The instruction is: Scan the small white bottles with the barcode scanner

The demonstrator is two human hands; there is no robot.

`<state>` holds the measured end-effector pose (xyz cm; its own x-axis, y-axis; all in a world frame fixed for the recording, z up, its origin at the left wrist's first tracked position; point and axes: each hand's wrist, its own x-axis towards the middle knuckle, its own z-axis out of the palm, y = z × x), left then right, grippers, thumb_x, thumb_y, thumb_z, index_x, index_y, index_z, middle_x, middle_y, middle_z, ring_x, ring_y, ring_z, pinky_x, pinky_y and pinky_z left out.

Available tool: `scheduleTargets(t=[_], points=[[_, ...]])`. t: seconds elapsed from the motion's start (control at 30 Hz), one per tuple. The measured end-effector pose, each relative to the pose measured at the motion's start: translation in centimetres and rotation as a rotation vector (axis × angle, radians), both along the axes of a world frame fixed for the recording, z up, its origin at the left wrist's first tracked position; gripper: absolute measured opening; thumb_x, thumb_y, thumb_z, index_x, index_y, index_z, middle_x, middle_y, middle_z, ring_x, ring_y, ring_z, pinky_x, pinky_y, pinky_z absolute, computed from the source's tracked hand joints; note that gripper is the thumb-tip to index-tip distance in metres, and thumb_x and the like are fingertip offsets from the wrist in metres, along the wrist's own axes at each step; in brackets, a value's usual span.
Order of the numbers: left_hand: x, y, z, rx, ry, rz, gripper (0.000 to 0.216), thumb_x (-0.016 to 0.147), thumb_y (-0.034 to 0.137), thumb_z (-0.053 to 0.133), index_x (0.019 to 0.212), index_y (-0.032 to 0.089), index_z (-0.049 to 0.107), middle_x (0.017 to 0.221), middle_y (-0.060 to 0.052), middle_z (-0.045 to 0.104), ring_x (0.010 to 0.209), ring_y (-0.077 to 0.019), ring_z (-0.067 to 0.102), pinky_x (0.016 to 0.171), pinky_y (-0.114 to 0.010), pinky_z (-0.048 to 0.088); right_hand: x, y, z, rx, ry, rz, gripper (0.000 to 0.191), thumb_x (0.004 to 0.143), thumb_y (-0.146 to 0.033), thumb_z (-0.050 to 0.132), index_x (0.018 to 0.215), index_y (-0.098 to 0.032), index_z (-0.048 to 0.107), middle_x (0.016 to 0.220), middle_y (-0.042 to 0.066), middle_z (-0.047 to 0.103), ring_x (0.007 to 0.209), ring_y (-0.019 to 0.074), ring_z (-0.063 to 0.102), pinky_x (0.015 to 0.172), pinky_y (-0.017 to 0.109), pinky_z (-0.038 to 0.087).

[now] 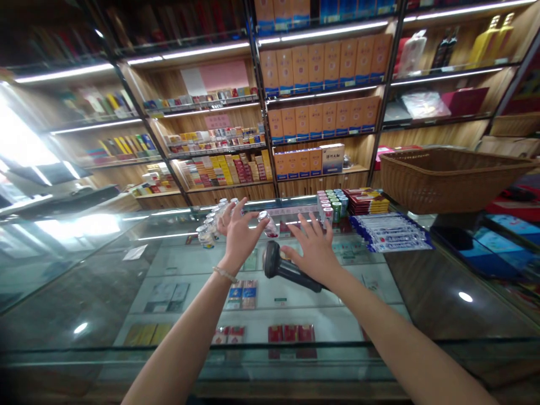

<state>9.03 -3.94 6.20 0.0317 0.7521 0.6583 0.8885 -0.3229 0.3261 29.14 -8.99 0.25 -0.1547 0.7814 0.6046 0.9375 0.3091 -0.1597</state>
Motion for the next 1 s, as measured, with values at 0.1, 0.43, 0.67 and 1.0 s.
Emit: scheduleTargets(t=[0.1,0.43,0.67,1.0], points=[[0.1,-0.2,0.2,0.029,-0.064,-0.057,0.027,0.088,0.050,0.071,0.098,0.026,0.080,0.157,-0.005,0.051,0.151,-0.0368,0.029,0.126,-0.063,0.019,0.1,0.6,0.4,-0.036,0.069,-0.014,0.061,0.097,-0.066,0.048,0.143,-0.029,0.059,0.165,0.011,0.039,0.154,0.0349,0.028,0.119,0.064,0.017],[-0.3,-0.2,0.1,0.067,-0.140,-0.159,0.023,0.090,0.046,0.069,0.103,0.031,0.081,0.153,-0.005,0.056,0.147,-0.0354,0.037,0.124,-0.064,0.021,-0.7,2.8,3.4,-0.277,0.261,0.037,0.059,0.080,-0.069,0.072,0.126,-0.033,0.072,0.166,0.013,0.035,0.154,0.0382,0.025,0.116,0.064,0.026],[-0.3,0.1,-0.6,0.052,-0.092,-0.230,0.027,0.093,0.045,0.066,0.111,0.030,0.079,0.153,-0.007,0.055,0.146,-0.0334,0.039,0.123,-0.060,0.028,-1.3,2.7,2.2,-0.181,0.303,0.068,0.035,0.080,-0.057,0.077,0.103,-0.030,0.079,0.162,0.011,0.043,0.152,0.0375,0.028,0.116,0.066,0.022],[-0.3,-0.1,-0.9,0.029,-0.011,-0.211,0.028,0.094,0.045,0.065,0.116,0.032,0.077,0.157,-0.008,0.050,0.148,-0.0363,0.035,0.122,-0.068,0.021,0.1,2.3,2.4,0.032,0.229,0.027,0.030,0.081,-0.046,0.076,0.104,-0.027,0.076,0.162,0.012,0.043,0.152,0.0381,0.028,0.115,0.068,0.020]])
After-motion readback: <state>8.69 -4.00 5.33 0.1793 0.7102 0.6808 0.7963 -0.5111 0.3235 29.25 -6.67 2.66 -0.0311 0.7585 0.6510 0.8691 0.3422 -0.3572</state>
